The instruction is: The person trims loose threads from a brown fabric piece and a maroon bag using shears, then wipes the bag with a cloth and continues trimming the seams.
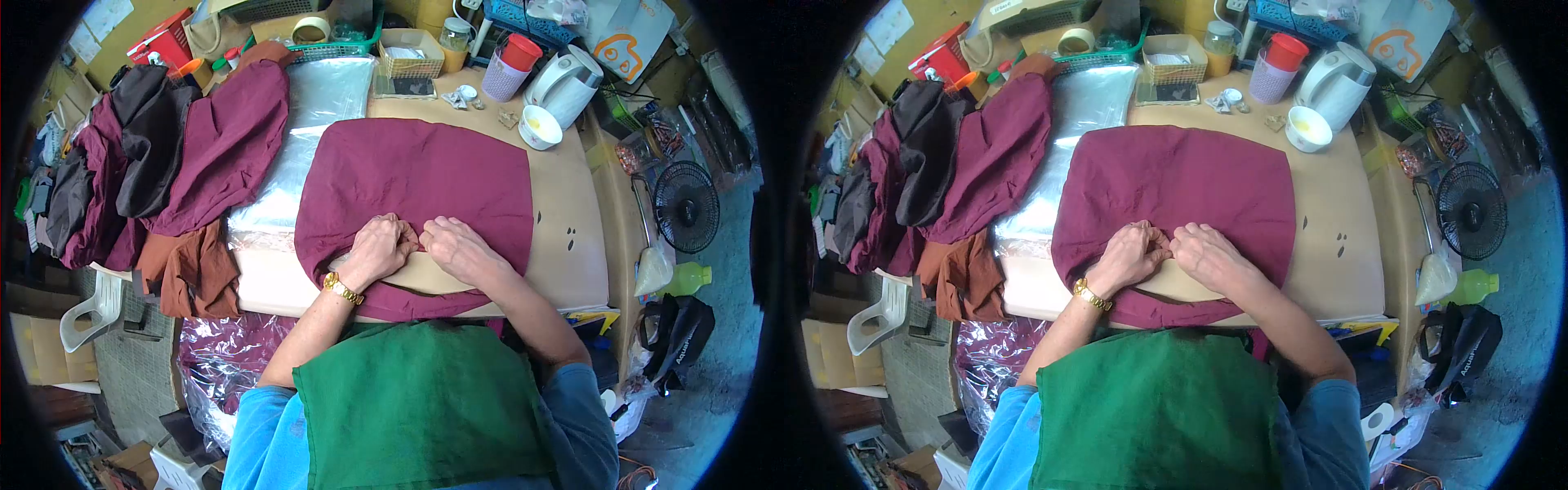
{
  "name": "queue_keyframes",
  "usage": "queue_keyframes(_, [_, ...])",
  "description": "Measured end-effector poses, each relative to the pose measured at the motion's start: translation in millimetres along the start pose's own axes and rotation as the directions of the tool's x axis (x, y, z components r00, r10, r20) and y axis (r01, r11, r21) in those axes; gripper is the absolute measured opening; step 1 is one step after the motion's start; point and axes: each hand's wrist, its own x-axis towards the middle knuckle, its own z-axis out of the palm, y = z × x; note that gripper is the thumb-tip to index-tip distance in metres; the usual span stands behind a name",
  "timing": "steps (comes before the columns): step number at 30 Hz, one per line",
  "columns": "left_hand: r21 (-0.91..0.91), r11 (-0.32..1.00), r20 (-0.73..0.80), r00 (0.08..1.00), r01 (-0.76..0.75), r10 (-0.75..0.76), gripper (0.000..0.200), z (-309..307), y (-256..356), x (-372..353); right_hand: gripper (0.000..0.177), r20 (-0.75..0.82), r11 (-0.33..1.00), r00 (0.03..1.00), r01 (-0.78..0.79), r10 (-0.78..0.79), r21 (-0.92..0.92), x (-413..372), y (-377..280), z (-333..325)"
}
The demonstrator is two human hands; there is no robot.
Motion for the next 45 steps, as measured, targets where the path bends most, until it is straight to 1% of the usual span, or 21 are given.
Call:
queue_keyframes(6, [-0.010, 1.000, 0.038, 0.999, 0.027, -0.026, 0.018, -2, 1, 1, 0.008, 0.042, 0.994, 0.994, 0.102, -0.101, -0.030, 5, 8, 2])
queue_keyframes(10, [-0.020, 1.000, 0.045, 0.999, 0.021, -0.020, 0.017, -5, 0, 0, 0.007, 0.088, 0.998, 0.994, 0.057, -0.060, 0.039, 3, 16, 4])
queue_keyframes(12, [-0.030, 0.999, 0.062, 0.998, 0.034, -0.032, 0.017, -7, 4, 0, 0.006, 0.044, 0.970, 0.999, -0.023, 0.013, 0.243, -1, 22, 8])
queue_keyframes(13, [-0.039, 0.998, 0.079, 0.996, 0.049, -0.046, 0.017, -8, 5, 0, 0.006, 0.044, 0.969, 0.999, -0.025, 0.015, 0.244, -2, 28, 10])
queue_keyframes(16, [-0.040, 0.999, 0.054, 0.999, -0.002, 0.005, 0.018, -4, -1, -1, 0.006, -0.107, 0.903, 0.993, 0.005, 0.046, 0.431, -6, 42, 5])
queue_keyframes(18, [-0.025, 0.999, 0.019, 0.999, -0.031, 0.032, 0.017, -5, 5, -3, 0.011, -0.052, 0.621, 0.941, -0.178, 0.334, 0.763, -9, 39, -22])
queue_keyframes(21, [0.024, 0.996, -0.083, 0.992, -0.091, 0.093, 0.016, 4, 12, -7, 0.017, -0.148, 0.698, 0.879, -0.246, 0.453, 0.673, -13, 40, -41])
queue_keyframes(22, [0.058, 0.991, -0.148, 0.981, -0.118, 0.125, 0.015, 8, 13, -7, 0.018, -0.314, 0.778, 0.825, -0.218, 0.469, 0.589, -9, 40, -50])
queue_keyframes(23, [0.061, 0.991, -0.143, 0.981, -0.120, 0.128, 0.015, 11, 12, -7, 0.014, -0.530, 0.891, 0.757, -0.148, 0.382, 0.430, -3, 51, -57])
queue_keyframes(26, [0.042, 0.990, -0.120, 0.983, -0.133, 0.137, 0.011, 13, 16, -8, 0.004, -0.547, 0.803, 0.595, -0.352, 0.589, 0.481, -3, 119, -54])
queue_keyframes(28, [0.115, 0.982, -0.103, 0.982, -0.147, 0.159, 0.009, 17, 20, -17, 0.013, -0.289, 0.657, 0.608, -0.562, 0.740, 0.502, -3, 174, -44])
queue_keyframes(29, [0.187, 0.970, -0.094, 0.980, -0.156, 0.176, 0.008, 18, 22, -19, 0.013, -0.292, 0.657, 0.605, -0.562, 0.741, 0.502, 4, 198, -28])
queue_keyframes(31, [0.219, 0.961, -0.065, 0.980, -0.169, 0.188, 0.009, 20, 22, -23, 0.026, -0.184, 0.713, 0.697, -0.626, 0.693, 0.315, 14, 234, 3])
queue_keyframes(32, [0.226, 0.960, -0.072, 0.980, -0.163, 0.184, 0.009, 21, 23, -24, 0.026, -0.186, 0.713, 0.696, -0.626, 0.694, 0.316, 20, 234, 4])
queue_keyframes(34, [0.236, 0.959, -0.077, 0.981, -0.156, 0.178, 0.009, 20, 24, -25, 0.043, -0.134, 0.724, 0.712, -0.674, 0.689, 0.144, 46, 221, 10])
queue_keyframes(35, [0.227, 0.961, -0.082, 0.980, -0.161, 0.183, 0.008, 20, 24, -25, 0.043, -0.133, 0.724, 0.712, -0.674, 0.690, 0.147, 55, 218, 16])
queue_keyframes(37, [0.220, 0.961, -0.085, 0.978, -0.168, 0.190, 0.008, 21, 24, -26, 0.051, -0.328, 0.873, 0.810, -0.469, 0.485, 0.133, 68, 211, 38])
queue_keyframes(38, [0.250, 0.951, -0.067, 0.977, -0.180, 0.202, 0.007, 21, 25, -26, 0.051, -0.330, 0.871, 0.808, -0.472, 0.489, 0.136, 75, 202, 52])
queue_keyframes(40, [0.280, 0.939, -0.044, 0.974, -0.200, 0.221, 0.006, 20, 25, -25, 0.056, -0.332, 0.838, 0.802, -0.542, 0.497, -0.056, 82, 186, 77])
queue_keyframes(44, [0.286, 0.936, -0.032, 0.975, -0.203, 0.221, 0.006, 20, 28, -25, 0.049, -0.422, 0.851, 0.786, -0.522, 0.452, -0.060, 78, 185, 79])
queue_keyframes(45, [0.275, 0.940, -0.039, 0.975, -0.201, 0.219, 0.006, 20, 28, -25, 0.043, -0.344, 0.820, 0.759, -0.569, 0.553, 0.062, 76, 181, 57])
